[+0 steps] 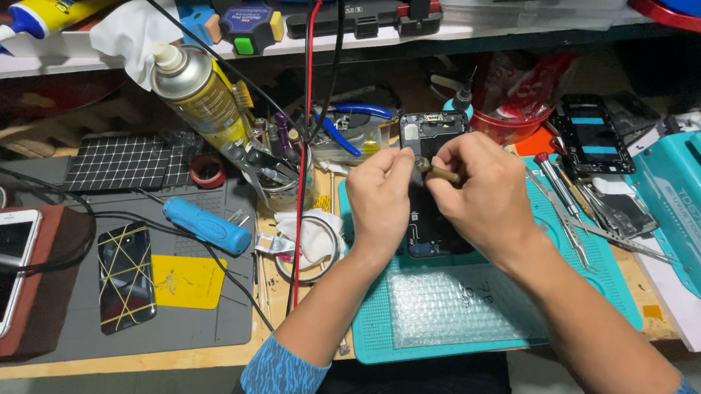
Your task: The person uses a precision screwdriver to remove screws from the back of a disassembled smartphone. They carefully unscrew multiple fasteners around the camera module and place them on the workbench mat.
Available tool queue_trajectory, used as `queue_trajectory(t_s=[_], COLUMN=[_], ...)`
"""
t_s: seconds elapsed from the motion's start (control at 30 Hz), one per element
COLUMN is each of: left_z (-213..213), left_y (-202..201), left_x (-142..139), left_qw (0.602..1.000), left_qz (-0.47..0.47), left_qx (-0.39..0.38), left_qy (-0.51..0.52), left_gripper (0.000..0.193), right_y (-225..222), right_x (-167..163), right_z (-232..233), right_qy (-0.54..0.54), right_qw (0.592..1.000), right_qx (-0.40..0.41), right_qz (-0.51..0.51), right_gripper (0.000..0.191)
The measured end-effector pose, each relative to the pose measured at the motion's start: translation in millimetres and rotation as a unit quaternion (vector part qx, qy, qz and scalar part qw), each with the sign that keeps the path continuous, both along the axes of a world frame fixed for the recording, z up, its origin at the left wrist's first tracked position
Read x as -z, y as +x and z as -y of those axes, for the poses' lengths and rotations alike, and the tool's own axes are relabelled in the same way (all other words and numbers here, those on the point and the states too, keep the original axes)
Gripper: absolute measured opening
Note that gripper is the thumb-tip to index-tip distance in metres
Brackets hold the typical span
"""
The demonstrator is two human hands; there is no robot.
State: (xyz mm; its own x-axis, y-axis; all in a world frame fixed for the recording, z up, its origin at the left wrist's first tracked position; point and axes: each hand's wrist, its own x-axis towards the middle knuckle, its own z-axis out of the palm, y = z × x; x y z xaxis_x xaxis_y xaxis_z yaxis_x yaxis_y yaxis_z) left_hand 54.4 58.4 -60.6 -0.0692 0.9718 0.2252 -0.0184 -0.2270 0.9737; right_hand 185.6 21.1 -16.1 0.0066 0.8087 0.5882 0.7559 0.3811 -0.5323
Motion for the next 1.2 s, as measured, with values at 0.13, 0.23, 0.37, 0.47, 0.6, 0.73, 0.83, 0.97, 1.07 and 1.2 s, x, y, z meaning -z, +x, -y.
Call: queue_trajectory(t_s=[0.13, 0.23, 0.37, 0.47, 0.6, 0.73, 0.83, 0.97, 1.07, 1.2], left_z=[0.2, -0.7, -0.7, -0.5, -0.6, 0.1, -1.0, -1.7, -1.9, -0.7], left_y=[-2.7, -4.4, -3.8, -3.8, -3.7, -5.8, -7.6, -10.1, -10.7, -13.7], left_x=[-1.8, -0.5, 2.6, 4.9, 7.7, 10.4, 11.1, 10.6, 8.2, 2.1], left_qw=[0.999, 0.999, 0.998, 0.997, 0.989, 0.973, 0.957, 0.95, 0.957, 0.972], left_qz=[0.03, 0.037, 0.039, 0.053, 0.115, 0.175, 0.222, 0.238, 0.217, 0.162], left_qx=[0.023, 0.034, 0.041, 0.049, 0.093, 0.148, 0.183, 0.201, 0.193, 0.167], left_qy=[0.01, -0.002, 0.009, 0.007, 0.004, -0.011, -0.028, -0.03, -0.021, -0.003], left_gripper=[0.024, 0.024, 0.023, 0.023, 0.023, 0.023, 0.023, 0.023, 0.024, 0.023], right_y=[3.6, 5.7, 7.2, 6.1, 5.1, 3.1, 1.0, -0.7, -1.8, -2.5], right_x=[-3.0, -2.5, -1.3, -2.3, -8.0, -14.1, -17.0, -19.0, -20.3, -23.6], right_z=[0.2, -0.9, -1.0, 0.3, 6.3, 11.9, 12.2, 11.8, 12.0, 13.1], right_qy=[0.016, 0.015, 0.001, 0.002, 0.066, 0.113, 0.123, 0.129, 0.129, 0.09], right_qw=[1.0, 1.0, 1.0, 1.0, 0.997, 0.989, 0.987, 0.987, 0.987, 0.994], right_qx=[0.003, 0.007, 0.022, 0.022, -0.011, -0.029, -0.027, -0.026, -0.022, -0.035], right_qz=[-0.002, -0.003, -0.009, -0.019, 0.044, 0.089, 0.098, 0.098, 0.097, 0.05], right_gripper=[0.015, 0.015, 0.016, 0.016, 0.015, 0.014, 0.014, 0.014, 0.014, 0.016])
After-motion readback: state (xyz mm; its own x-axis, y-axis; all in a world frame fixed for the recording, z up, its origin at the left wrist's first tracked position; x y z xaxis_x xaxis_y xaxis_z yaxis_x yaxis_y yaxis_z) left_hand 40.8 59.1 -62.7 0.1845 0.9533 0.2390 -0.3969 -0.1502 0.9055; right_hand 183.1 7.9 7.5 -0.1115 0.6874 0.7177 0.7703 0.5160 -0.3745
